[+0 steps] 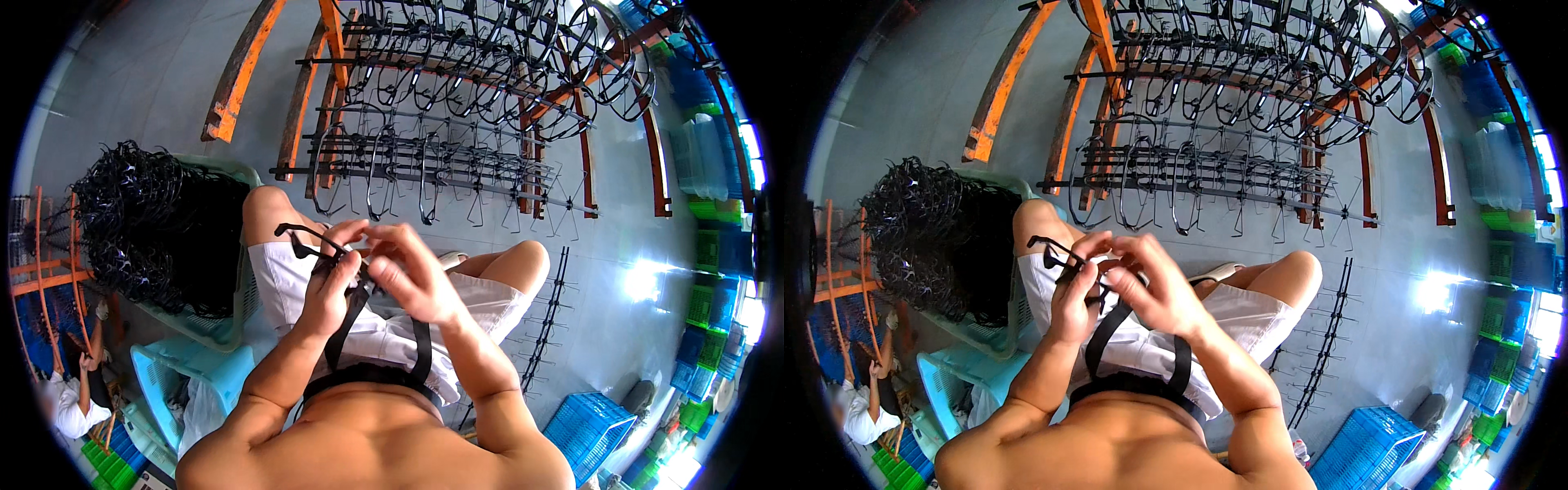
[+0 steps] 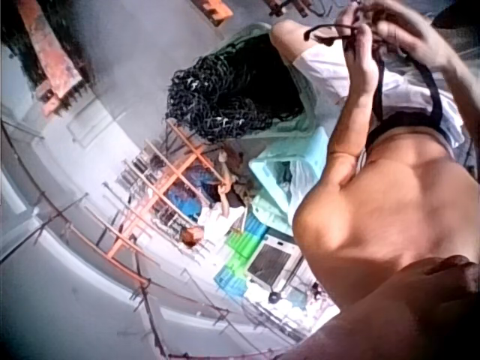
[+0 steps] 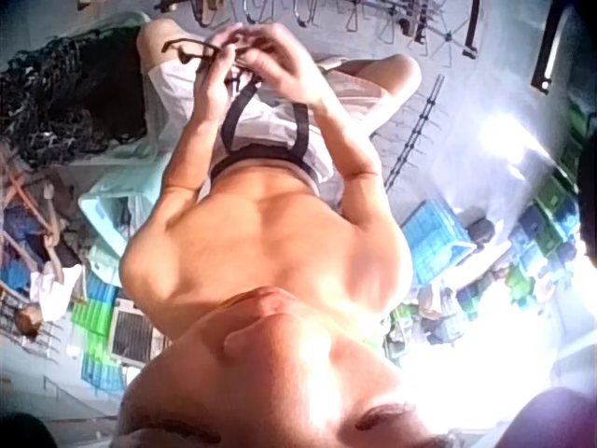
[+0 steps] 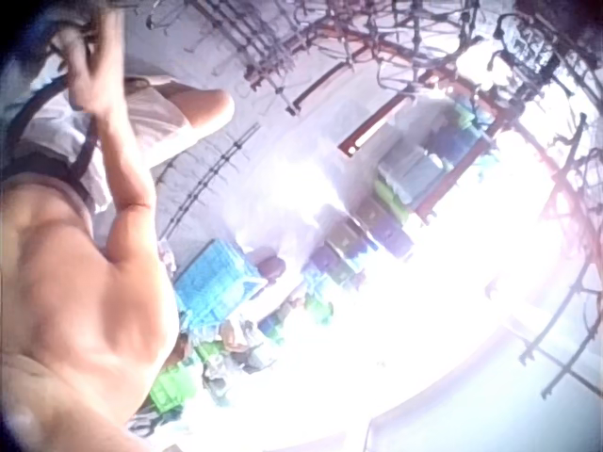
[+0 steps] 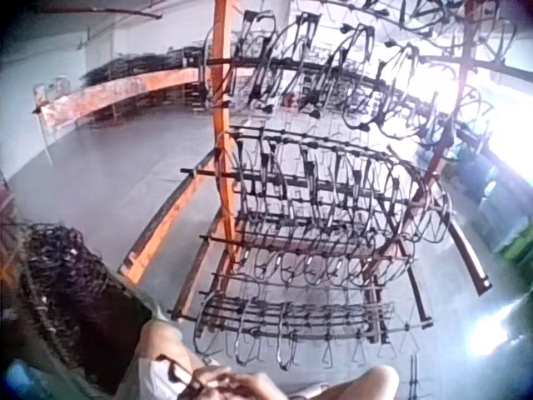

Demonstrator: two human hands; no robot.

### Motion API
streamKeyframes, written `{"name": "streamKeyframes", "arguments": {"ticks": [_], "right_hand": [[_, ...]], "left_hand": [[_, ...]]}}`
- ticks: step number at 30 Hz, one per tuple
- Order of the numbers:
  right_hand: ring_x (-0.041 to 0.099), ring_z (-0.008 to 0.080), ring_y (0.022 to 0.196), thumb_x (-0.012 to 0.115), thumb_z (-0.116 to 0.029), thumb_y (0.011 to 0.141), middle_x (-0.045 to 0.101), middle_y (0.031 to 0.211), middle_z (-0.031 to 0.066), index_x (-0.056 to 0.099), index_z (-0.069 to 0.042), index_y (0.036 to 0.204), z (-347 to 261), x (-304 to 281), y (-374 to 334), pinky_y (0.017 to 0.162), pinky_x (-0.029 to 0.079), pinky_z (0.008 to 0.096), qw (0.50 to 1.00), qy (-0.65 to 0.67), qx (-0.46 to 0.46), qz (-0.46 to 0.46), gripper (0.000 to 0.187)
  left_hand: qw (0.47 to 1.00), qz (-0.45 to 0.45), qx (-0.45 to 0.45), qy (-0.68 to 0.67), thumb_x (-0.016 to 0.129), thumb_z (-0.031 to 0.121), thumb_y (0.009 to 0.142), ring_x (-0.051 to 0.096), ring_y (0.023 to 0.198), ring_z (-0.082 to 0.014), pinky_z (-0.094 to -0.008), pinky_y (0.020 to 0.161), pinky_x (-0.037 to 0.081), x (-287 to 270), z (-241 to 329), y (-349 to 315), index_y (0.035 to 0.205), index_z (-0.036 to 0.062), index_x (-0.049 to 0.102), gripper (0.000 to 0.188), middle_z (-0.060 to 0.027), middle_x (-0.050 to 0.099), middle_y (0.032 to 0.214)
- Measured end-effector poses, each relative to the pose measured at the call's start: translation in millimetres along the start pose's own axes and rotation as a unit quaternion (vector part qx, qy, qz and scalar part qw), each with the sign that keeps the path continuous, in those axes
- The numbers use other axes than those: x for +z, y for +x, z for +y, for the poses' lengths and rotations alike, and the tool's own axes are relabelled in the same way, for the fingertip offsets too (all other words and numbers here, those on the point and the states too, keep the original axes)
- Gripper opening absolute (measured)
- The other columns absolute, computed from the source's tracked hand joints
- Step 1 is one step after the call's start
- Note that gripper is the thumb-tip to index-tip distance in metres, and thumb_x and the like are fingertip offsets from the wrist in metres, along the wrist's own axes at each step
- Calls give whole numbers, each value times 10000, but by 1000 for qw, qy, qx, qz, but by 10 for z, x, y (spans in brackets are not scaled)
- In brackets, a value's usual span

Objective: The person sits on a stool and repeatedly picks up black plastic hangers from a nearby bin, then attaches them one by one to a multi-tiered metal rack. The person handles the hangers by hand and places them onto the rack's horizontal bars.

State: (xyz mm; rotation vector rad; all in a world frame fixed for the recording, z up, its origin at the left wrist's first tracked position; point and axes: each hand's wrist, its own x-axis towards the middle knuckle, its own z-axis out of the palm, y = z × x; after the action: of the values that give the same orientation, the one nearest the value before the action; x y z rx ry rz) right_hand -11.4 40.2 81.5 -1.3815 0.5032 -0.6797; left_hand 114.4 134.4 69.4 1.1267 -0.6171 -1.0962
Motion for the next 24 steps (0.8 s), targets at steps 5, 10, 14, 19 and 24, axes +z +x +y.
{"name": "streamKeyframes", "arguments": {"ticks": [5, 10, 14, 19, 24], "right_hand": [[553, 75, 747, 571, -132, 953, 591, 809, 20, 597, 26, 1010, 57, 131, -238, 665, 474, 235, 988, 25, 154, -11, 170], [508, 129, 719, 606, -141, 925, 566, 779, 41, 637, -27, 994, 129, 171, -312, 642, 444, 287, 978, -193, 21, 79, 137], [457, 186, 809, 646, -139, 882, 459, 890, 70, 571, 5, 891, 193, 155, -371, 735, 411, 312, 971, -21, 116, 210, 162], [422, 332, 1056, 611, -51, 763, 406, 1157, 185, 468, 17, 1164, -59, -52, -331, 933, 375, 381, 969, -227, -16, 93, 431], [457, 358, 1117, 660, -91, 649, 476, 1142, 190, 500, -14, 1195, -405, -305, -156, 1027, 298, 470, 910, -350, -162, -153, 574]], "left_hand": [[944, -123, -120, -280, 608, 308, 907, 466, 1204, -211, -358, 985, 412, -60, 107, -123, 1416, 39, 317, 645, -126, 416, 1389], [981, -81, -32, -173, 644, 79, 873, 402, 1279, -221, -370, 1065, 343, 117, -211, -301, 1464, 76, 197, 741, -150, 355, 1432], [993, -63, -1, -98, 492, 52, 943, 509, 1091, -162, -320, 973, 403, 162, -339, -407, 1409, -18, 282, 515, -114, 532, 1196], [994, -87, -52, -37, 560, 33, 909, 525, 831, -87, -227, 739, 448, 188, -149, -512, 1246, 11, 438, 359, -58, 553, 1010], [979, -148, -75, 117, 680, 53, 828, 509, 724, -47, -202, 618, 430, 71, 83, -586, 1148, 13, 498, 371, -13, 553, 854]]}}
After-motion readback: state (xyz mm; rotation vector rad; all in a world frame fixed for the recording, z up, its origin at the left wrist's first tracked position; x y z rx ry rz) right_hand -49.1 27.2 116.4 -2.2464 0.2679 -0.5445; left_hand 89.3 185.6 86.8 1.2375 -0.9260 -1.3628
